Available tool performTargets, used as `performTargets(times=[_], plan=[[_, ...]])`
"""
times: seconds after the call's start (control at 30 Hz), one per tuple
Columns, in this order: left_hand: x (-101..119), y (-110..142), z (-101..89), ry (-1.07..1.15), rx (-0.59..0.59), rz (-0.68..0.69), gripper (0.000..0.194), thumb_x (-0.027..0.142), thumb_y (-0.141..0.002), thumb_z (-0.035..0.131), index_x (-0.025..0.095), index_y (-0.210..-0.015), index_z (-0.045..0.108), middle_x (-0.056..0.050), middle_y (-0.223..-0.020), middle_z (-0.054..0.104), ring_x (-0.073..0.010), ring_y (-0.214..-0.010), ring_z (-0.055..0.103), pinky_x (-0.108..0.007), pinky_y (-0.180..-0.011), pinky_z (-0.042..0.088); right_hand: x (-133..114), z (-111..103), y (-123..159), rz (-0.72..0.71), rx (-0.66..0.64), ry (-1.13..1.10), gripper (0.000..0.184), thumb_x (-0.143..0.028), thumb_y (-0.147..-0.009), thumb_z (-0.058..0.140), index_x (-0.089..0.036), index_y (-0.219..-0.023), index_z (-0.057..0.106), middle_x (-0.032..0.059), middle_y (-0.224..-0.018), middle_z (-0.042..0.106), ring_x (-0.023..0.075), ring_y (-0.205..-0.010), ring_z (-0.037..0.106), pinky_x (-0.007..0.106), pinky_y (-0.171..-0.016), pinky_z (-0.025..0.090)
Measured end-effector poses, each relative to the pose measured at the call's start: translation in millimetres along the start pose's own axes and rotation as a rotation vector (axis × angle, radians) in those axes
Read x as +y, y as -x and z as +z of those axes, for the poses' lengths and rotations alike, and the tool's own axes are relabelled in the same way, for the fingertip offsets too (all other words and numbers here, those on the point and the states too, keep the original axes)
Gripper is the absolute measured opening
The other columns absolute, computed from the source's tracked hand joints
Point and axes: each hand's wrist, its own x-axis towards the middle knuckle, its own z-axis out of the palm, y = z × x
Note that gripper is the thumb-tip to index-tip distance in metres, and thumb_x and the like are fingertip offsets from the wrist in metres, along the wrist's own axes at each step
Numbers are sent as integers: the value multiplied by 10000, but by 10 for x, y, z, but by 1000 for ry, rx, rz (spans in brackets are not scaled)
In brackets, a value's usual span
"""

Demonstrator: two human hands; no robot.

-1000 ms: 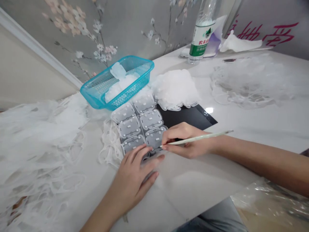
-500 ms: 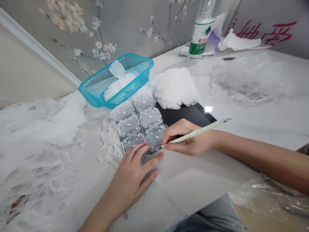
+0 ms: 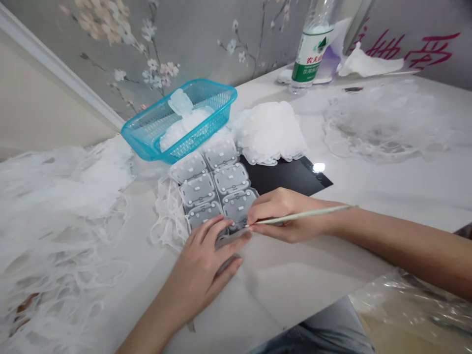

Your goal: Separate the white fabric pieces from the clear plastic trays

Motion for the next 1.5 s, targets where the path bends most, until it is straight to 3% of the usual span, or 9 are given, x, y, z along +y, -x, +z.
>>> performTargets(times=[0.13, 0.3, 0.63, 1.03, 1.23, 1.5], plan=[[22, 18, 19, -4, 19, -11, 392, 266, -889, 475, 298, -1280, 473, -75, -1320, 422, -277, -1269, 334, -450, -988, 376, -56, -68, -17, 21, -112, 70, 231, -194, -924, 389, -144, -798, 576, 41, -703, 545, 119, -627, 482, 213, -561, 318], [51, 17, 41, -86, 92, 12, 365, 284, -876, 489, 182, -1227, 497, -105, -1258, 512, -265, -1251, 377, -423, -981, 374, -72, -150, -49, 43, -171, -57, 245, -213, -934, 386, -143, -757, 539, 42, -719, 548, 110, -631, 492, 208, -575, 328], [99, -36, 10, -82, 126, -59, 299, 286, -855, 492, 239, -1140, 568, -61, -1213, 582, -260, -1184, 458, -434, -941, 335, -109, -399, -17, 175, -300, -91, 196, -135, -895, 455, -147, -723, 549, -9, -680, 524, 79, -590, 462, 193, -545, 306], [163, -25, 61, -87, 127, -66, 386, 251, -863, 465, 173, -1240, 477, -111, -1238, 538, -279, -1212, 404, -426, -941, 314, -75, -320, -15, 172, -248, -106, 186, -174, -903, 467, -141, -761, 583, 8, -717, 543, 94, -640, 494, 199, -596, 329], [164, -26, 75, -108, 108, -73, 409, 256, -873, 470, 277, -1282, 483, -103, -1228, 509, -295, -1212, 401, -459, -930, 324, -86, -356, -27, 207, -284, -110, 173, -160, -894, 471, -127, -781, 597, 2, -715, 549, 90, -635, 490, 202, -576, 302], [221, -57, 31, -100, 112, -122, 362, 266, -884, 441, 285, -1231, 543, -108, -1202, 523, -294, -1189, 423, -470, -910, 350, -171, -442, -15, 279, -333, -74, 184, -156, -894, 466, -147, -768, 600, -14, -715, 555, 89, -624, 490, 205, -557, 297]])
